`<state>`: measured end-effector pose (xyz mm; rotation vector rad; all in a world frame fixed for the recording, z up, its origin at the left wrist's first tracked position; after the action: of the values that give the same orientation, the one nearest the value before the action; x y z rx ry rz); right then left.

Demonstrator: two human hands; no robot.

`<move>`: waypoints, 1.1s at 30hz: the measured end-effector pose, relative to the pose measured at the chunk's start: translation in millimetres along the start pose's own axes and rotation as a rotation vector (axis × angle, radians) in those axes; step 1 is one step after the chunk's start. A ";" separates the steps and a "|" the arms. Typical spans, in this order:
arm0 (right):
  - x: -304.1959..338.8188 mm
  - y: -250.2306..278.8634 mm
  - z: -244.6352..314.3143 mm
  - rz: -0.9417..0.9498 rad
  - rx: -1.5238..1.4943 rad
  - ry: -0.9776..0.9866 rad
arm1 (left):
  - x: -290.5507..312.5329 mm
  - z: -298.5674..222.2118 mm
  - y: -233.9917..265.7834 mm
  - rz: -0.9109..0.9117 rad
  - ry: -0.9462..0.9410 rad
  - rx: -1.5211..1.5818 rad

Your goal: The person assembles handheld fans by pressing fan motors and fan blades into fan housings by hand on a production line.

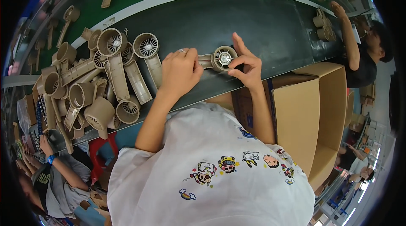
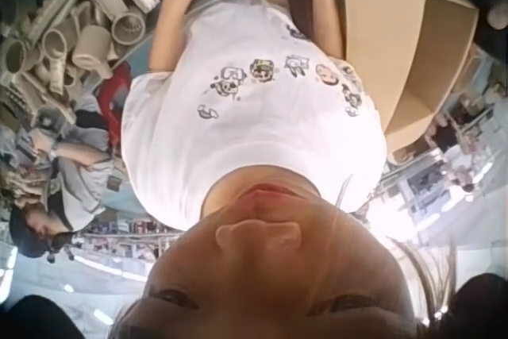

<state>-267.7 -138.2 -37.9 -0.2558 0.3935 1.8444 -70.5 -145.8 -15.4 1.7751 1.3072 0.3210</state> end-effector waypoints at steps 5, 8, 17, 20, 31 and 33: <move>4.6 0.7 2.5 0.046 0.152 -0.101 | 5.4 4.9 8.7 0.032 -0.033 0.004; 7.9 -2.2 8.0 0.027 0.210 -0.131 | 10.6 8.1 8.4 0.099 0.021 0.120; -9.3 -25.7 -0.6 -0.270 -0.009 -0.199 | 7.7 15.6 14.5 -0.136 0.248 0.121; -29.9 -61.5 14.3 -0.288 -0.253 -0.129 | 2.3 15.8 28.0 -0.213 0.365 0.124; -89.1 -109.4 -39.9 -0.273 -0.258 -0.478 | -11.7 26.8 29.5 -0.450 0.318 0.328; -114.8 -103.5 -37.4 -0.293 0.049 -0.422 | -9.8 31.3 25.5 -0.431 0.257 0.345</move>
<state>-135.3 -225.9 -44.4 0.1081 0.0997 1.5466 -37.9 -171.2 -11.1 1.7029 1.9826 0.0837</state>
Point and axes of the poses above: each hand's wrist, its own x-axis away from the middle knuckle, its own y-axis out of the back of the hand, z = x × y, the point moved 6 cm from there along -x, towards the middle knuckle, and after that the axes turned 8 degrees about z, right-handed, at the moved point
